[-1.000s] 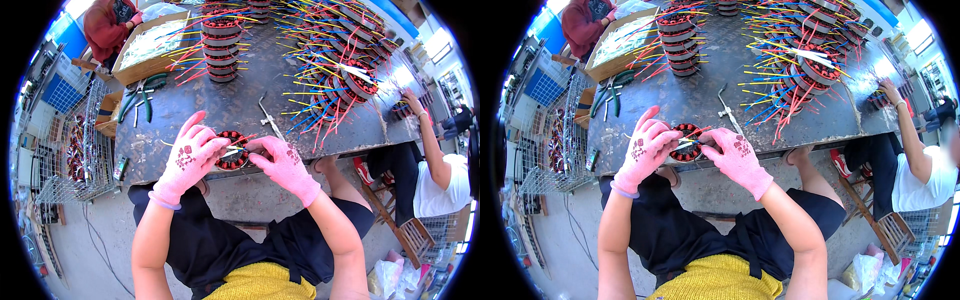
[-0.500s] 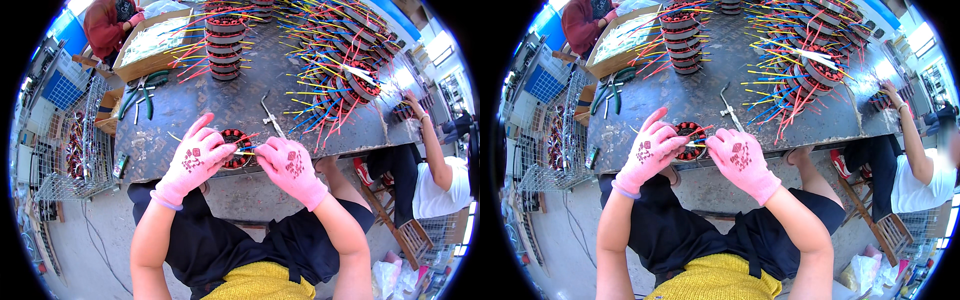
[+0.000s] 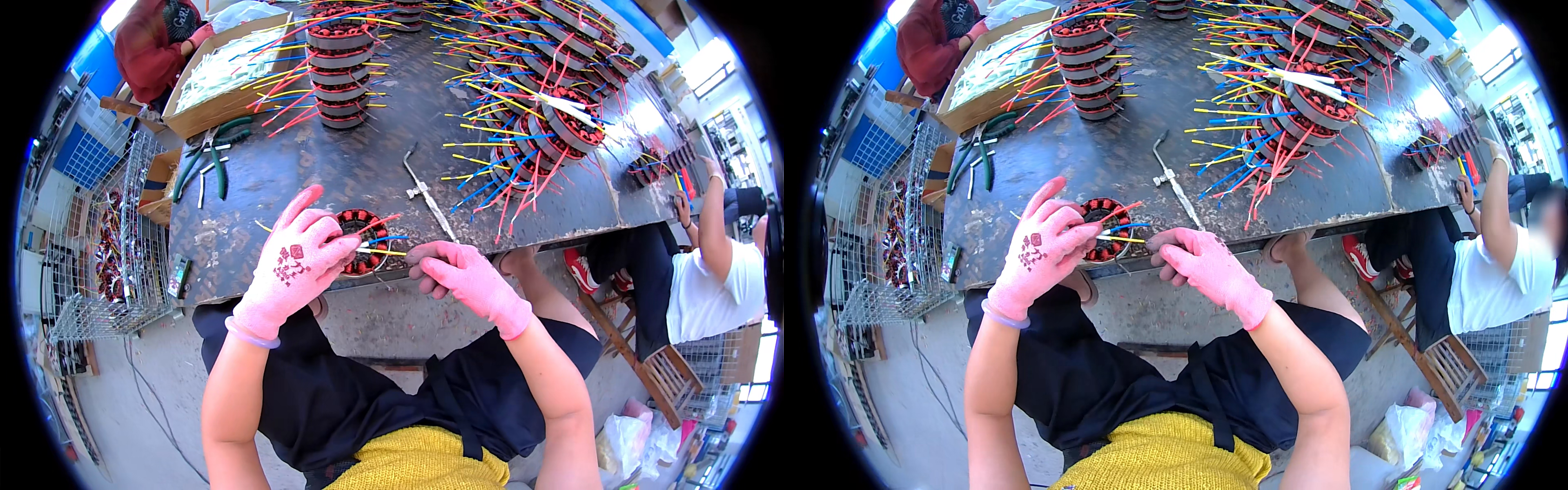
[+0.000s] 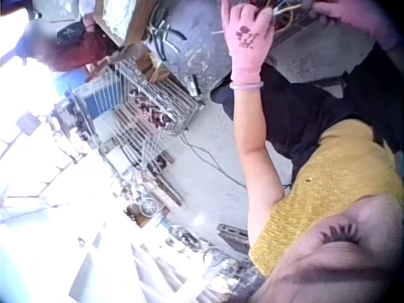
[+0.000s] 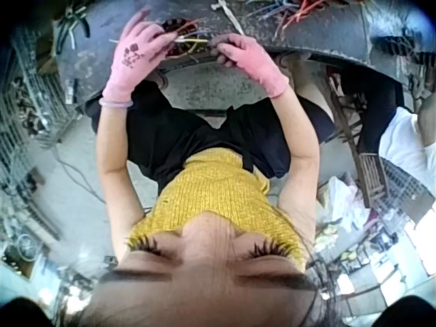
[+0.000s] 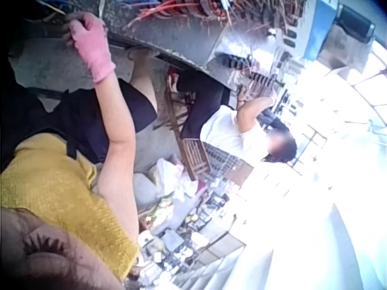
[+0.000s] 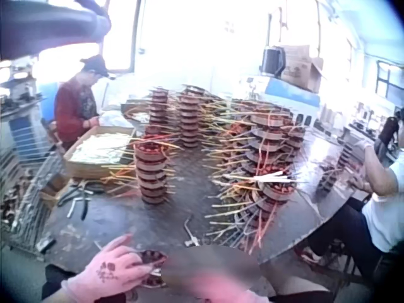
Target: The person uses pliers and their hands to trim and organize colored wires on metal motor stators. They cut excess wire from the stators and tuck the remaining ends into the coil assemblies while seated at a workbench.
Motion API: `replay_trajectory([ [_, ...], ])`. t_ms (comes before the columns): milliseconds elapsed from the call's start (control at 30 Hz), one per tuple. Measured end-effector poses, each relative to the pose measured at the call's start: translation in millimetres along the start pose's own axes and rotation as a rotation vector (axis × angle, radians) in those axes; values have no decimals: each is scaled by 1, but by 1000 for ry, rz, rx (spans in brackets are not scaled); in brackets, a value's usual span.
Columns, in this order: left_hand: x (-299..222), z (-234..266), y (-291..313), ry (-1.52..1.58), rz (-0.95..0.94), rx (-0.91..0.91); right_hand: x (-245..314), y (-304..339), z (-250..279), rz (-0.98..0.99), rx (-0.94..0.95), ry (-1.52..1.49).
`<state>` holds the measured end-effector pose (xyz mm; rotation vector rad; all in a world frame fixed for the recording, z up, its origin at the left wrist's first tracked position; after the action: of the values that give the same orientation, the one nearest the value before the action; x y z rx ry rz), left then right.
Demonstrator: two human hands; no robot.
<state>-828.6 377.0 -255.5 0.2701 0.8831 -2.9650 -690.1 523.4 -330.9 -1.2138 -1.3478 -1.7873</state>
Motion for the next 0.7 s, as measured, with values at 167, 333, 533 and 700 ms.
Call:
replay_trajectory([
  [167, 0, -1, 0, 9, -2, -10, 1, -7, -7, -37, 22, -138],
  [333, 0, -1, 1, 4, -4, -4, 15, -11, -12, -4, -29, 39],
  [533, -3, 1, 3, -31, -31, 21, 11, -14, -5, 143, -218, 339],
  [700, -9, 4, 3, -36, -49, 17, 11, -12, -8, 153, -203, 238],
])
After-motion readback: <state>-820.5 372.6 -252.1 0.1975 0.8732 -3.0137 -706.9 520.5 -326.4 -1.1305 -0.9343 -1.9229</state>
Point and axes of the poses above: each hand's wrist, its own y-axis away from the middle knuckle, its own z-axis out of the back of the hand, x = y × z, the point moved 7 cm from there along -y, towards the middle knuckle, and after that the axes turned 5 degrees about -x, right-handed, at the moved point
